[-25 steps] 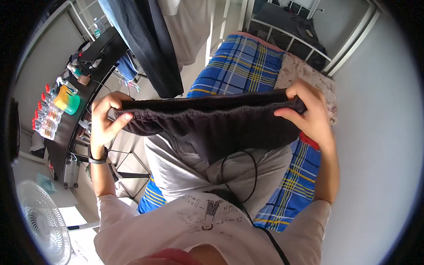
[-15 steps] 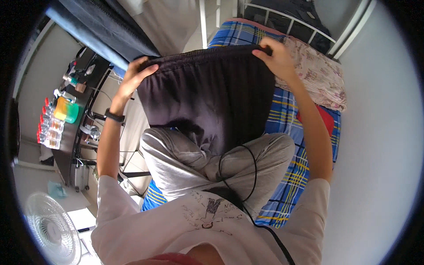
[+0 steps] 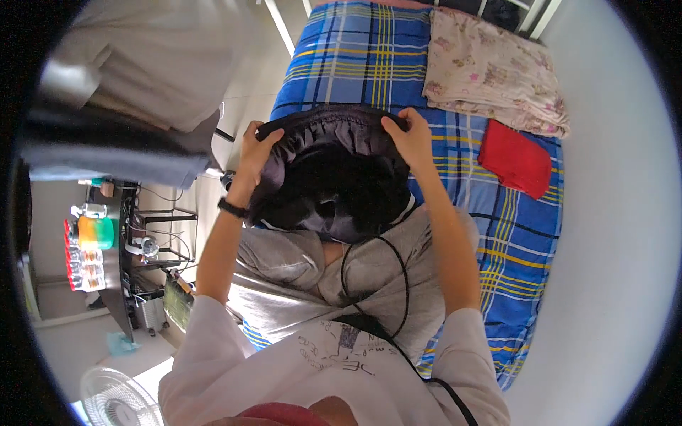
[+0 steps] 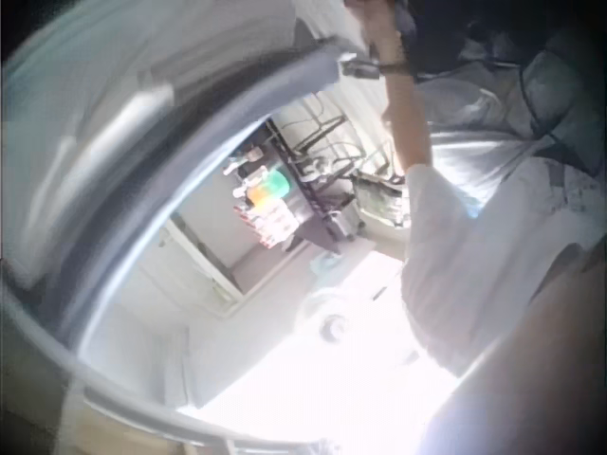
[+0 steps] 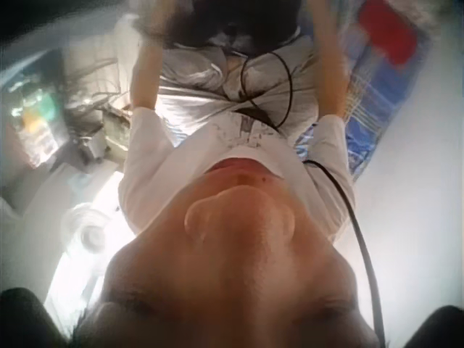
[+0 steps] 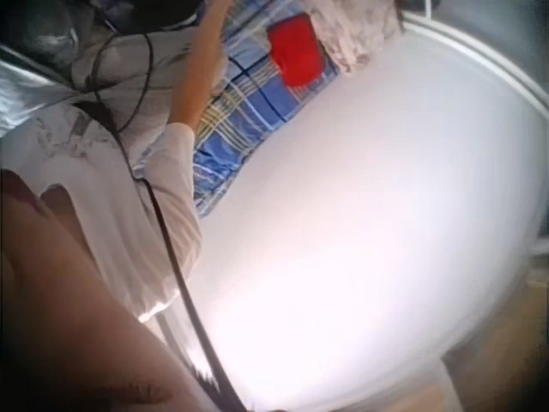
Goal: Folding a pair of black shorts and a red t-shirt while sitting on a bed.
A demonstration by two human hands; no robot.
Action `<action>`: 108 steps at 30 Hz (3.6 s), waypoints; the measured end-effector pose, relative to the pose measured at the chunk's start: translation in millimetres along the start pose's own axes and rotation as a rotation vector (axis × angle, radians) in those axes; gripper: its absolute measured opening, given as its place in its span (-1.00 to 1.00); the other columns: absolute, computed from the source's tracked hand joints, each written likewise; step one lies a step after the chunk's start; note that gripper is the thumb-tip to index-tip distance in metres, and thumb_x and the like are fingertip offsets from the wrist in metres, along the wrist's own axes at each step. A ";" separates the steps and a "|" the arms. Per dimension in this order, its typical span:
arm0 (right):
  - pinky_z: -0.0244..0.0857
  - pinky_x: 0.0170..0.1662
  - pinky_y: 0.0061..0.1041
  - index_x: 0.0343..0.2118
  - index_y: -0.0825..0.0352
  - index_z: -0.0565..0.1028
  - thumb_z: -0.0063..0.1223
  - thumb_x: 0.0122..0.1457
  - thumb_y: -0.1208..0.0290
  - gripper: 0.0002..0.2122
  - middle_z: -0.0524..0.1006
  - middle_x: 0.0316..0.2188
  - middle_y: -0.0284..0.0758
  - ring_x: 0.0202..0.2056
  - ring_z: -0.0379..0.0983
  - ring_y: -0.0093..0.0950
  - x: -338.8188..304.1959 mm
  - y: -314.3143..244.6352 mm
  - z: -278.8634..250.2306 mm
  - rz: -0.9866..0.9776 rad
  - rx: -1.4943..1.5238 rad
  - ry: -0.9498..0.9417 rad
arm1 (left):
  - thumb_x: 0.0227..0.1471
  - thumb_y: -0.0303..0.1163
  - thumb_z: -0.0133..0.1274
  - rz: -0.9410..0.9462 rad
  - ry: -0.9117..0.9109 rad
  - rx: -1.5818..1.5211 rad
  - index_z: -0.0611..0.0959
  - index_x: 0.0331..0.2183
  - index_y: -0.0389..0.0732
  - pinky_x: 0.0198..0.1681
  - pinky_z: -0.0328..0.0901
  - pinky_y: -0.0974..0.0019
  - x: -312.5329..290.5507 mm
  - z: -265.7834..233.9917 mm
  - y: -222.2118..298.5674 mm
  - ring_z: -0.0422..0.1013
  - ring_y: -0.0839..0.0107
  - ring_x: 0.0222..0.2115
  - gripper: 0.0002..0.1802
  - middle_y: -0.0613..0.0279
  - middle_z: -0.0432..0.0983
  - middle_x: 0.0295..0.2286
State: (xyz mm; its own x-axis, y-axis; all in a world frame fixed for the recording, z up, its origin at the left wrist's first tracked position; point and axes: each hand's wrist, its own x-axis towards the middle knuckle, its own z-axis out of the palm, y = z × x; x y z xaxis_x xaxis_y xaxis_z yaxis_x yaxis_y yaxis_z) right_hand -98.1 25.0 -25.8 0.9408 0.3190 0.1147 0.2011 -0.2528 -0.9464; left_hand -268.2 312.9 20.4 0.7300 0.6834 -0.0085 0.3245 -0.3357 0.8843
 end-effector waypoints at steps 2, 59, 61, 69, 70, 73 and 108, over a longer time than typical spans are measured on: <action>0.29 -0.36 -0.50 -0.37 0.40 0.45 0.31 0.05 0.30 -0.71 0.46 -0.54 -0.32 -0.45 0.36 -0.57 -19.8 -8.9 17.9 -0.038 0.077 0.010 | -0.03 -0.30 0.27 0.132 -0.013 -0.008 0.52 -0.19 -0.36 -0.21 0.35 0.31 -16.9 15.5 -1.7 0.46 0.36 -0.30 -0.57 0.06 0.55 -0.35; 0.20 0.16 -0.28 -0.18 0.36 0.56 0.19 -0.22 0.68 -0.59 0.36 0.13 -0.15 0.12 0.28 -0.11 -53.2 -34.4 61.8 -0.646 -0.441 -0.559 | -0.26 -0.72 0.19 0.421 -0.079 -0.354 0.67 -0.19 -0.18 -0.12 0.43 0.24 -141.3 32.8 -10.9 0.52 0.09 -0.12 -0.53 0.04 0.52 -0.07; 0.14 0.22 -0.25 -0.18 0.42 0.58 0.26 -0.16 0.58 -0.64 0.31 0.22 -0.12 0.22 0.22 -0.11 -48.6 -27.4 63.9 -0.603 -0.224 -0.619 | -0.24 -0.68 0.23 0.523 -0.207 -0.395 0.67 -0.19 -0.15 -0.13 0.44 0.24 -144.2 22.3 -0.5 0.52 0.08 -0.15 -0.54 0.05 0.52 -0.08; 0.37 -0.11 -0.25 -0.28 0.41 0.59 0.40 -0.11 0.31 -0.65 0.59 -0.22 -0.15 -0.22 0.52 -0.19 -55.7 -46.2 11.5 -0.750 -0.688 -0.639 | -0.08 -0.48 0.18 0.765 -0.095 -0.087 0.60 -0.16 -0.24 -0.17 0.47 0.14 -146.9 -50.6 1.8 0.52 -0.01 -0.19 -0.66 -0.05 0.53 -0.11; 0.40 -0.16 -0.25 -0.25 0.37 0.58 0.42 -0.10 0.28 -0.63 0.60 -0.35 -0.15 -0.33 0.54 -0.19 -53.2 -42.2 -7.2 -0.888 -0.722 -0.537 | -0.05 -0.46 0.15 0.856 -0.083 -0.114 0.59 -0.18 -0.24 -0.18 0.47 0.15 -150.0 -57.3 7.3 0.52 0.00 -0.19 -0.69 -0.06 0.53 -0.12; 0.42 -0.23 -0.21 -0.21 0.31 0.60 0.38 -0.12 0.27 -0.62 0.63 -0.30 -0.17 -0.33 0.56 -0.16 -86.0 -105.0 -61.2 -1.007 -0.551 -0.478 | 0.03 -0.41 0.09 1.066 -0.072 -0.308 0.58 -0.21 -0.26 -0.22 0.47 0.17 -184.1 -80.0 40.9 0.53 0.02 -0.22 -0.76 -0.10 0.52 -0.14; 0.40 -0.21 -0.19 -0.12 0.30 0.56 0.32 -0.12 0.34 -0.58 0.60 -0.25 -0.12 -0.29 0.53 -0.11 -221.5 -205.7 -155.1 -0.706 -0.810 -0.918 | 0.04 -0.36 0.13 0.889 -0.318 -0.167 0.54 -0.26 -0.28 -0.13 0.42 0.08 -332.4 -78.4 44.8 0.47 -0.06 -0.22 -0.76 -0.21 0.45 -0.17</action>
State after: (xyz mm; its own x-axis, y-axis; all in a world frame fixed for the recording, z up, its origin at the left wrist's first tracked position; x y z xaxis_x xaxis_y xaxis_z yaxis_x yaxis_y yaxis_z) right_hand -305.6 -135.4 190.4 0.1314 0.9902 -0.0474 0.9424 -0.1396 -0.3040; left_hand -543.5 121.5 99.5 0.8051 0.0070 0.5931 -0.4987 -0.5335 0.6832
